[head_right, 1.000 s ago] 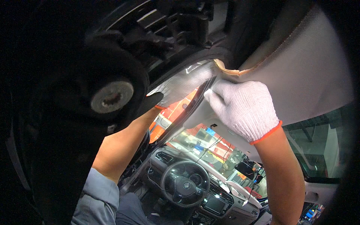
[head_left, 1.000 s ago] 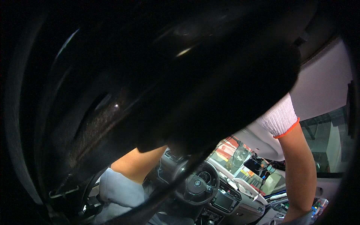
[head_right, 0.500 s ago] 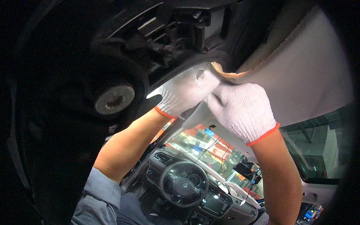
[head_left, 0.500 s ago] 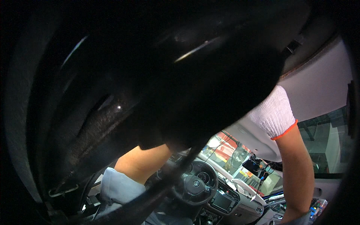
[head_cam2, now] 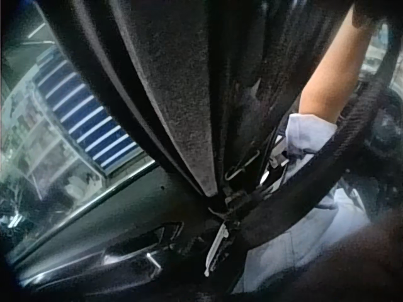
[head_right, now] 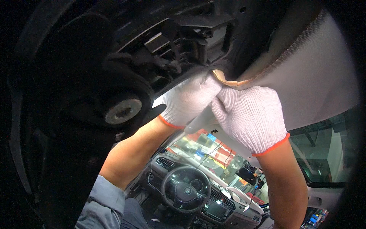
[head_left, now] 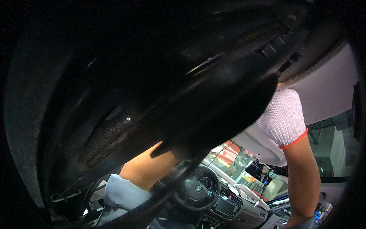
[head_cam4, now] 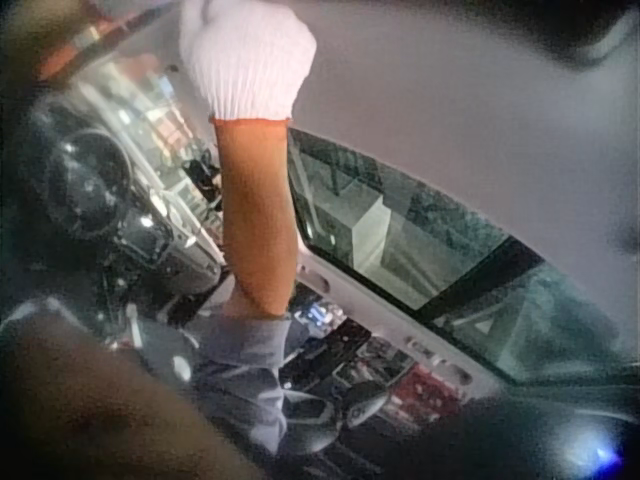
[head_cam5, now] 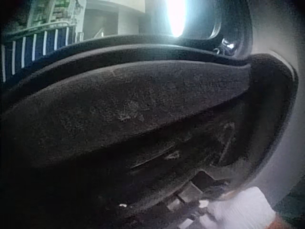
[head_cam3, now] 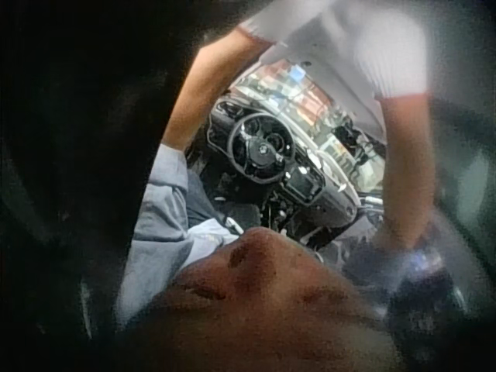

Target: The person removes a ceiling-mounted grab handle from a car's interior roof lining, disconnects a wiring harness, and then reinstalls the handle by reconnecting the harness and snapping the handle back into place. The person also briefly uses a red diagnostic device on the center console.

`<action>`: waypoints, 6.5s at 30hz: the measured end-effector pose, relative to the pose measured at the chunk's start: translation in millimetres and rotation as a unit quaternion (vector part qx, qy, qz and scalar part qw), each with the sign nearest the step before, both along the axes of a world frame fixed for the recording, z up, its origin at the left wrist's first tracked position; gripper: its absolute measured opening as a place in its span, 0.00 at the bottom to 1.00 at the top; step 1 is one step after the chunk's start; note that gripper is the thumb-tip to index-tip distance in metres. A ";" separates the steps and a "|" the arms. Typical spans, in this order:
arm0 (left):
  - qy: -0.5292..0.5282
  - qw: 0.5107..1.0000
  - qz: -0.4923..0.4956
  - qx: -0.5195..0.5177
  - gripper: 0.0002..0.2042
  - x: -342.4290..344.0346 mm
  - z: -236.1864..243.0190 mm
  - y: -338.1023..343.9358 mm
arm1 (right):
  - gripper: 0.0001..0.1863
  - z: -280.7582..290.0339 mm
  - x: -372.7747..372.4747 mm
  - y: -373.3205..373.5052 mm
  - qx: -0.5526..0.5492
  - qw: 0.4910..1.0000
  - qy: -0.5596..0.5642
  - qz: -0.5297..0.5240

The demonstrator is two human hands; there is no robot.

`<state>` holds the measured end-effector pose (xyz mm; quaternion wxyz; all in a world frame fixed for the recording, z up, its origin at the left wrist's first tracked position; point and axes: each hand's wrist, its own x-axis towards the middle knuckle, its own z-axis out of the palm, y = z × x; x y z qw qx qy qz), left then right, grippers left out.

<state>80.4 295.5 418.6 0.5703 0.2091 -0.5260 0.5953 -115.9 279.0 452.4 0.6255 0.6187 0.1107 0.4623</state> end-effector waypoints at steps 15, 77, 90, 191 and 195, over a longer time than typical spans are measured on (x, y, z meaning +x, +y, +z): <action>-0.014 0.997 -0.057 -0.043 0.14 38.1 6.5 -23.3 | 0.16 7.7 6.6 -6.0 -0.036 0.998 0.005 0.052; -0.047 0.998 0.014 -0.038 0.15 55.5 -0.1 -18.3 | 0.07 -8.7 2.3 7.4 0.022 0.956 0.067 0.285; -0.046 0.998 0.024 -0.044 0.14 53.5 -1.0 -17.6 | 0.08 -4.2 -0.3 4.6 0.014 0.974 0.004 0.228; 0.259 0.955 -0.061 0.132 0.31 32.9 -37.5 -68.7 | 0.12 10.4 41.3 -227.3 0.350 0.931 0.052 0.088; 0.237 0.967 0.070 0.064 0.22 35.2 -35.2 -70.6 | 0.11 9.6 85.2 -222.6 0.260 0.956 0.047 0.124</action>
